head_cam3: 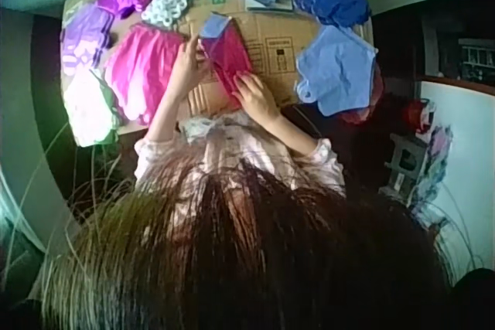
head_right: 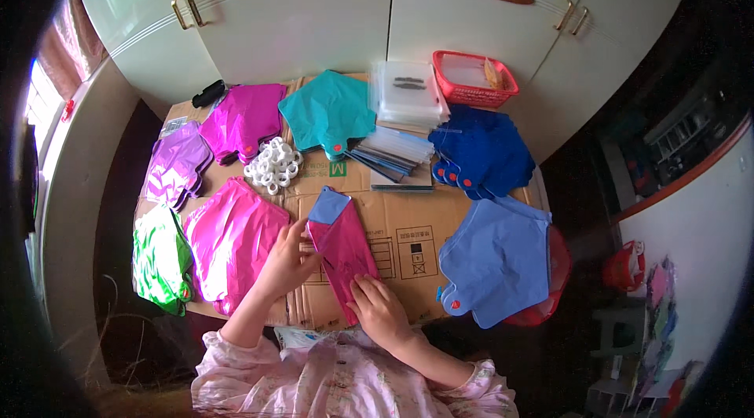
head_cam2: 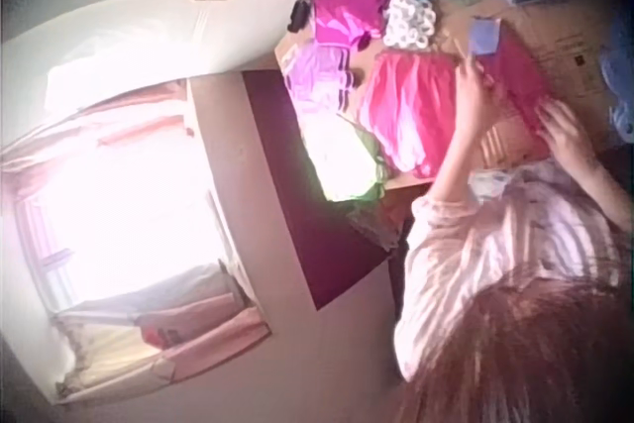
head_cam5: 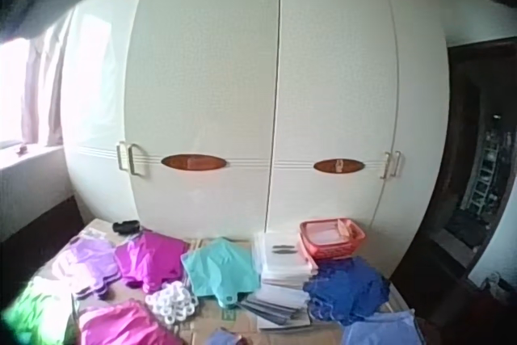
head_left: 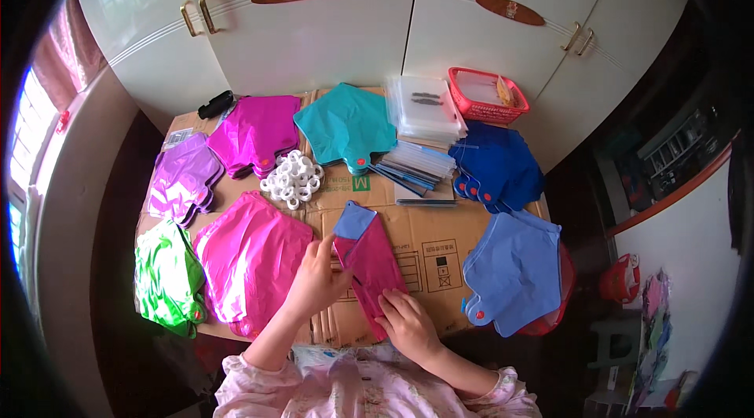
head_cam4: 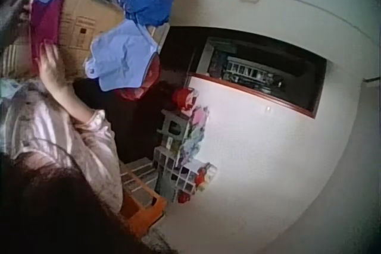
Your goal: Folding colorful cloths and placing them into plastic sleeves with cardboard backing, then securing them.
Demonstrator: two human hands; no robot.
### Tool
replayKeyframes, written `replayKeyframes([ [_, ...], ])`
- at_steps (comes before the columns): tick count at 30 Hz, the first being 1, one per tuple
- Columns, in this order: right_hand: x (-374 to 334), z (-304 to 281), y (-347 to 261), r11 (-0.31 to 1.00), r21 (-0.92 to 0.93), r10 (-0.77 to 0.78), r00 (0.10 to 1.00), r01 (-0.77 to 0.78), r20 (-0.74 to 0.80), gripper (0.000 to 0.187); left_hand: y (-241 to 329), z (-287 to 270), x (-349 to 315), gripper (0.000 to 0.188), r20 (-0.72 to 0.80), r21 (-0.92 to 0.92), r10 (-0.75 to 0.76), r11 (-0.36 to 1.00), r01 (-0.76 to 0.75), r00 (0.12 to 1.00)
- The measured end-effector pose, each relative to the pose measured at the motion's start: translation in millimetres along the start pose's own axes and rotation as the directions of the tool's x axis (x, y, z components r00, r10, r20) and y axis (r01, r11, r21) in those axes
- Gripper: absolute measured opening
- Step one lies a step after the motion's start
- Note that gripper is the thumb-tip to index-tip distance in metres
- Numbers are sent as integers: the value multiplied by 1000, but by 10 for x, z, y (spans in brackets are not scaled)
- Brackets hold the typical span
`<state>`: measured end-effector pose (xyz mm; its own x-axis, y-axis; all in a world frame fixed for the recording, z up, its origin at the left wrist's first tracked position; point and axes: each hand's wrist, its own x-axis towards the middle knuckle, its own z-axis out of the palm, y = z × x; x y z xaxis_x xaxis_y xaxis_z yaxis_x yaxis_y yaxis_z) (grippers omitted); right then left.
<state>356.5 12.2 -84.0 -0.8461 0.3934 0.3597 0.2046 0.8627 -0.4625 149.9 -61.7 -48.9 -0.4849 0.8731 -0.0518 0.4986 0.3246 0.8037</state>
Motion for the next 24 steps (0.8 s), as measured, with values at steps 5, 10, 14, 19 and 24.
replayKeyframes([
  [5,43,-42,-19,1000,3,-12,999,12,32,35,-77,118,-81,76,64,-618,-192,763,190,979],
  [10,47,-40,-12,999,-3,-43,998,43,48,33,-43,132,9,51,128,-345,-263,892,292,956],
  [14,22,-41,9,999,-30,-28,998,30,62,34,242,117,83,34,109,256,-269,938,235,957],
  [19,50,-31,26,994,-59,-83,994,87,71,32,59,289,-14,34,-14,434,84,898,-69,996],
  [24,192,-32,106,995,3,-99,990,99,101,34,-27,211,85,35,-77,405,118,911,-77,990],
])
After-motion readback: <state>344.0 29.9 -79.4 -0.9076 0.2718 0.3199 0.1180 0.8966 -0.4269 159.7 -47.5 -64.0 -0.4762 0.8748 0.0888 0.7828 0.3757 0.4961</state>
